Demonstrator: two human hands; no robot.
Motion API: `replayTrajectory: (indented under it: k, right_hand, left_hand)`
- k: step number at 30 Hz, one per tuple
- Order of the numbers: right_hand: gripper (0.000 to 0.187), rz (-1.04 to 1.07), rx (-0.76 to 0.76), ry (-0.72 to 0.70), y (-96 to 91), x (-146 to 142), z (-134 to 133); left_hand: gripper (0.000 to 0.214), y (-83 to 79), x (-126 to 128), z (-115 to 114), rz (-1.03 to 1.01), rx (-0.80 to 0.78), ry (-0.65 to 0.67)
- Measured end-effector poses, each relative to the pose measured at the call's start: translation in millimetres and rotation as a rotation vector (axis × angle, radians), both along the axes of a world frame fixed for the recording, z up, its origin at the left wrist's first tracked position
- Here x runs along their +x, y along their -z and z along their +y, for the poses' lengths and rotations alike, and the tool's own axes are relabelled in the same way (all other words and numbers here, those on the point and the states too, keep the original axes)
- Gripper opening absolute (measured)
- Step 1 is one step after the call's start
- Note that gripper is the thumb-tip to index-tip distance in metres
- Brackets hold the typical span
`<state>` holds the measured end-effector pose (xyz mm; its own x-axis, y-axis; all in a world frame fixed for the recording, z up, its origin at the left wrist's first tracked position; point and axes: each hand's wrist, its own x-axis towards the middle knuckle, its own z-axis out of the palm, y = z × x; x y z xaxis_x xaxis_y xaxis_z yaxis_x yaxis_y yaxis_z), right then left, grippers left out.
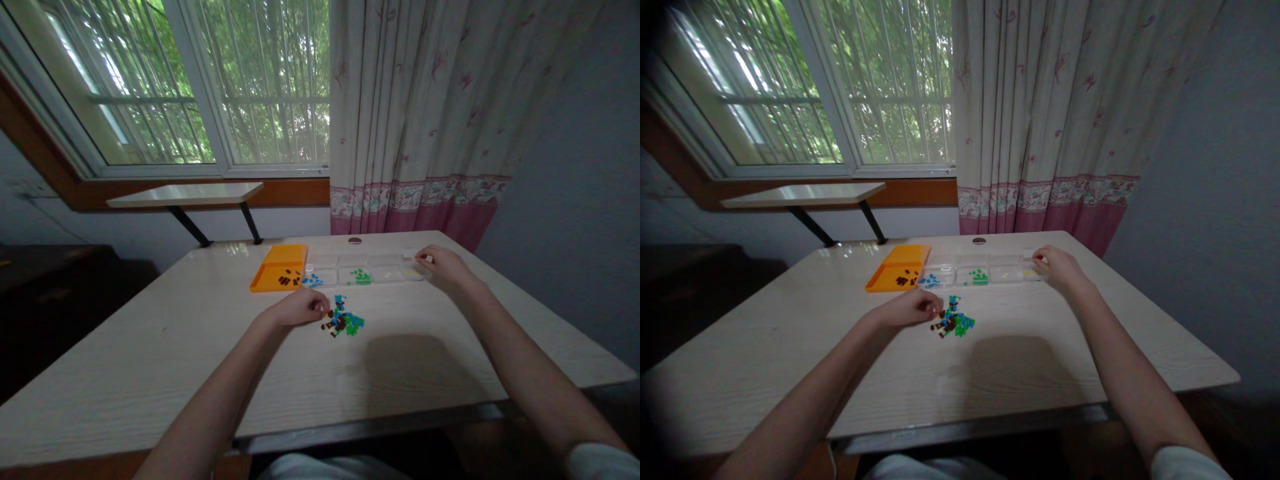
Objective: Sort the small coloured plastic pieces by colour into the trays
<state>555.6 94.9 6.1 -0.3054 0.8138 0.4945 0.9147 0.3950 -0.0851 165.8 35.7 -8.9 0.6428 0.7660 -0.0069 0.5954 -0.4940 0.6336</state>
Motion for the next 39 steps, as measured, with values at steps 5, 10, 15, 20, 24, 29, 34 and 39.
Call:
replayTrajectory:
  k: [5,10,15,20,24,29,34,39]
  right_hand:
    - [0.018,0.002,-0.086,0.042,12.5,9.1,6.8]
    - [0.021,0.01,-0.052,0.063,7.3,4.9,6.7]
    - [0.02,0.066,0.0,-0.052,2.5,-38.1,-10.9]
    - [0.018,0.12,-0.057,-0.372,5.2,-113.3,-51.6]
    - [0.015,0.169,-0.128,-0.499,10.4,-146.1,-73.7]
    - [0.014,0.254,-0.159,-0.542,22.7,-151.4,-76.2]
    - [0.014,0.275,-0.164,-0.482,28.2,-152.1,-73.8]
    - [0.013,0.302,-0.166,-0.484,27.5,-153.2,-74.5]
  left_hand:
    - [0.014,-3.1,-2.1,-0.8,0.004,-0.033,0.032]
    - [0.012,-10.7,-5.4,-3.3,-0.028,-0.107,0.055]
    - [0.021,-11.8,-0.5,-5.4,-0.079,0.036,-0.015]
    - [0.02,-9.2,17.8,-14.2,-0.095,0.086,-0.014]
    - [0.02,-8.8,31.3,-20.9,-0.065,0.088,-0.014]
    - [0.019,-8.7,37.4,-22.5,0.016,0.229,-0.04]
    - [0.02,-5.3,37.5,-22.0,0.047,0.269,-0.054]
    - [0.02,-5.0,37.3,-22.2,0.065,0.295,-0.048]
